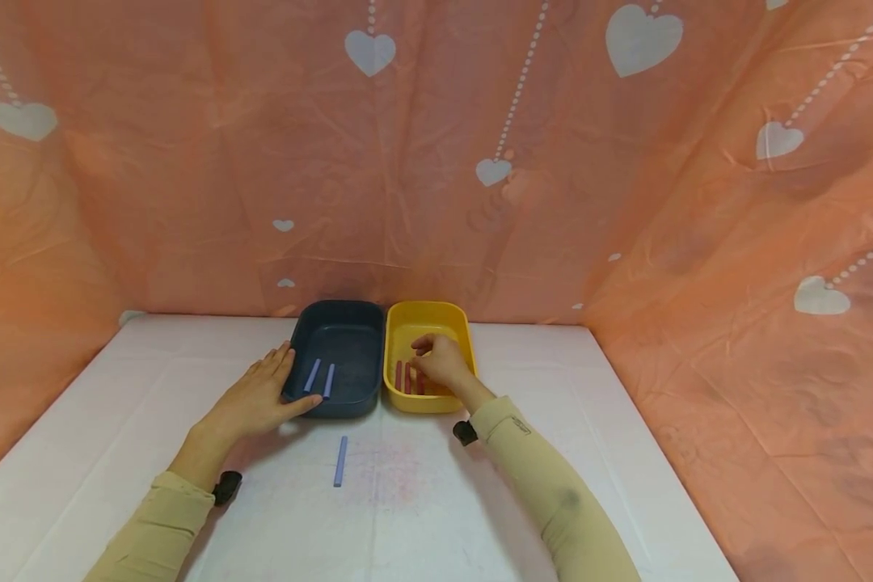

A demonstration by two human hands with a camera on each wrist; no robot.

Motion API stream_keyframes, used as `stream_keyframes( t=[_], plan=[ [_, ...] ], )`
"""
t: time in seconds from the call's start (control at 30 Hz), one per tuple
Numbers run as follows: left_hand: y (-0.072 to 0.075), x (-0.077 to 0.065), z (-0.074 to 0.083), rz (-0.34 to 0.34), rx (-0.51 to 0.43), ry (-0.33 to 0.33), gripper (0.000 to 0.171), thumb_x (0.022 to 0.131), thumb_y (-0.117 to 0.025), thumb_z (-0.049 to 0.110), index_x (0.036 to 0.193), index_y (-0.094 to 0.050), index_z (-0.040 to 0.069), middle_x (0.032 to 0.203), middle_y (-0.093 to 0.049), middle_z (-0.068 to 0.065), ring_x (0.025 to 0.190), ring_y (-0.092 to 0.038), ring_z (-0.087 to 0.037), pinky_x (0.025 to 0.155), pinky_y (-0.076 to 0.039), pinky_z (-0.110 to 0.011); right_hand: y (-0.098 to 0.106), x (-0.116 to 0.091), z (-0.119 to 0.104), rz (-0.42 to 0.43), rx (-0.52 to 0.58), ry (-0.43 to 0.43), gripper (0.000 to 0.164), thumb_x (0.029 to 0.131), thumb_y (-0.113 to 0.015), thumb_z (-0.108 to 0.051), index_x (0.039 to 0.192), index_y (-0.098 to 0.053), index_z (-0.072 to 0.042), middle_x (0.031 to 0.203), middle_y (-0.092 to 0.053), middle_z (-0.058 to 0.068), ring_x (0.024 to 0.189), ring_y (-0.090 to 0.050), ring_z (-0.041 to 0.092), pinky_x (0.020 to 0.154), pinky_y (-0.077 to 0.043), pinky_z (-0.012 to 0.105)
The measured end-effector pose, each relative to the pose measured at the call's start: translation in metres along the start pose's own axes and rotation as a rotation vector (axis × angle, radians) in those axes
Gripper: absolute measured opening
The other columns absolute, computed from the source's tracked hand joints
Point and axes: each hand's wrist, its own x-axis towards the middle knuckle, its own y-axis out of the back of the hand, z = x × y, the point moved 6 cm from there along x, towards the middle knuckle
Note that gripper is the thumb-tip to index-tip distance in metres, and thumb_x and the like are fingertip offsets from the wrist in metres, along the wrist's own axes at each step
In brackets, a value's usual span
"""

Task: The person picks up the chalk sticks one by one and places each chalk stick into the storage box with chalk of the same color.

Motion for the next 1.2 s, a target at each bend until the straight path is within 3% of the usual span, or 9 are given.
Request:
stream_keyframes(
  t=[0.13,0.4,0.6,0.77,1.0,1.2],
  plan=[
    [-0.001,0.000,-0.001,-0.006,-0.003,0.002,0.112,0.080,-0.046,0.076,0.147,-0.018,-0.009,0.155,-0.014,-0.025,0.142,-0.015,-0.042,0.113,-0.016,-0.055,0.000,-0.008,-0.012,0.013,0.032,0.029,0.032,0.086,-0.069,-0.009,0.116,-0.063,-0.001,0.101,-0.064,0.010,0.079,-0.063,0.020,0.071,-0.056,0.028],
    [-0.001,0.000,-0.002,-0.006,-0.002,0.002,0.114,0.079,-0.044,0.079,0.147,-0.019,-0.009,0.155,-0.014,-0.025,0.141,-0.015,-0.042,0.113,-0.016,-0.055,-0.003,-0.029,-0.036,0.047,0.009,0.179,0.027,0.082,-0.070,-0.007,0.108,-0.066,-0.002,0.099,-0.067,0.012,0.075,-0.063,0.017,0.071,-0.054,0.027],
    [-0.001,0.001,-0.002,-0.016,-0.001,0.006,0.115,0.078,-0.042,0.080,0.147,-0.017,-0.008,0.155,-0.013,-0.024,0.142,-0.014,-0.041,0.114,-0.015,-0.054,-0.013,-0.048,-0.048,0.016,0.111,0.209,0.025,0.084,-0.070,-0.010,0.107,-0.064,-0.001,0.092,-0.066,0.008,0.060,-0.062,0.016,0.055,-0.053,0.026],
    [0.000,0.001,-0.001,-0.010,0.002,0.001,0.114,0.079,-0.043,0.079,0.147,-0.018,-0.009,0.155,-0.013,-0.025,0.141,-0.015,-0.042,0.113,-0.016,-0.055,-0.023,-0.060,-0.052,0.002,0.165,0.269,0.027,0.084,-0.070,-0.009,0.107,-0.063,0.001,0.090,-0.063,0.009,0.060,-0.062,0.017,0.057,-0.057,0.030],
    [-0.001,0.002,-0.001,-0.010,0.003,0.003,0.115,0.078,-0.042,0.080,0.147,-0.018,-0.008,0.155,-0.013,-0.025,0.141,-0.015,-0.042,0.114,-0.015,-0.055,-0.034,-0.076,-0.060,0.045,0.054,0.351,0.026,0.083,-0.071,-0.014,0.105,-0.066,-0.003,0.086,-0.065,0.002,0.066,-0.060,0.013,0.058,-0.053,0.023],
    [-0.002,0.002,-0.001,-0.015,0.004,0.004,0.116,0.078,-0.040,0.081,0.147,-0.018,-0.008,0.155,-0.013,-0.025,0.142,-0.014,-0.042,0.114,-0.015,-0.055,-0.050,-0.087,-0.060,-0.043,0.113,0.328,0.022,0.084,-0.071,-0.013,0.104,-0.064,-0.008,0.090,-0.065,0.003,0.069,-0.061,0.015,0.059,-0.054,0.024]
  ],
)
